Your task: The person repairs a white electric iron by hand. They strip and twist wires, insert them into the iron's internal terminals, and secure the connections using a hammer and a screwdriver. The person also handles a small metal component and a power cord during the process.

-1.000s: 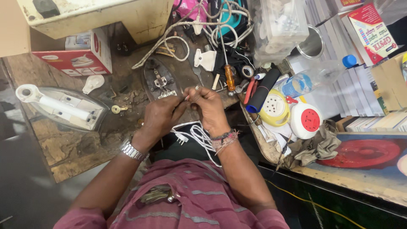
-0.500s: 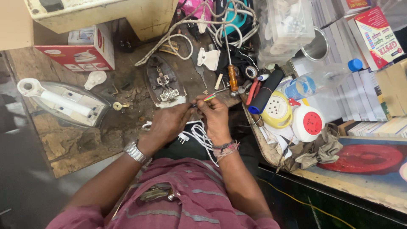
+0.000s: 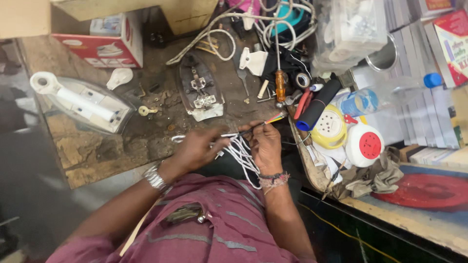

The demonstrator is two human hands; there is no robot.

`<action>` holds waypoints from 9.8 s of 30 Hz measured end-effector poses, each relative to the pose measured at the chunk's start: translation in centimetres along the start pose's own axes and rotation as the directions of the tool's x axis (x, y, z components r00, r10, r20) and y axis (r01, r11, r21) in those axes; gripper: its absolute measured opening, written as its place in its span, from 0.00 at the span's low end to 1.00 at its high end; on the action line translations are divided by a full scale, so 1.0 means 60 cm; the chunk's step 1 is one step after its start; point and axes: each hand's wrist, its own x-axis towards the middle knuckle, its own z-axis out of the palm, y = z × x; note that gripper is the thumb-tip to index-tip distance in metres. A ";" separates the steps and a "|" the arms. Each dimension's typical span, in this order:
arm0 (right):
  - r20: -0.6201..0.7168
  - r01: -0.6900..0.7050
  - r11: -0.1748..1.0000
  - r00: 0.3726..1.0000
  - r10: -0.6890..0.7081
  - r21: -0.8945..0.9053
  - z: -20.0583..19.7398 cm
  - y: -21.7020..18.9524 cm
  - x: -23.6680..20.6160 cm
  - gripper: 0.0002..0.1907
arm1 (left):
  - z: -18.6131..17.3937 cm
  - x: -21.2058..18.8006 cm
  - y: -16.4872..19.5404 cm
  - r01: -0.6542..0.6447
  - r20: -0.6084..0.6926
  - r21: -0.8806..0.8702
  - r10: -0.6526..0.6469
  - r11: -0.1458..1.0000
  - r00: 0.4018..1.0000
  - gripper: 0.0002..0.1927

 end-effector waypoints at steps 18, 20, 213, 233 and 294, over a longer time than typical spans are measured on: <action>-0.109 0.055 0.985 0.993 -0.037 0.164 -0.010 -0.023 -0.081 0.06 | 0.176 0.287 -0.088 0.293 0.095 0.340 -0.343 0.893 0.935 0.20; -0.146 0.066 0.986 0.988 -0.043 0.153 -0.009 -0.032 -0.088 0.05 | 0.186 0.296 -0.089 0.312 0.100 0.357 -0.368 0.881 0.925 0.19; 0.516 0.554 0.102 0.817 -0.258 -0.826 0.058 0.014 0.023 0.10 | -0.034 -0.028 -0.093 0.209 -0.176 0.443 -0.144 0.872 0.974 0.09; 0.549 0.538 0.140 0.835 0.048 -0.831 0.100 0.029 -0.021 0.10 | 0.007 0.053 -0.140 0.121 -0.059 0.313 -0.108 0.942 0.992 0.09; 0.559 0.533 0.194 0.821 0.117 -0.824 0.111 0.021 -0.045 0.12 | -0.078 0.191 -0.243 0.274 -0.289 0.344 -0.176 0.898 0.941 0.15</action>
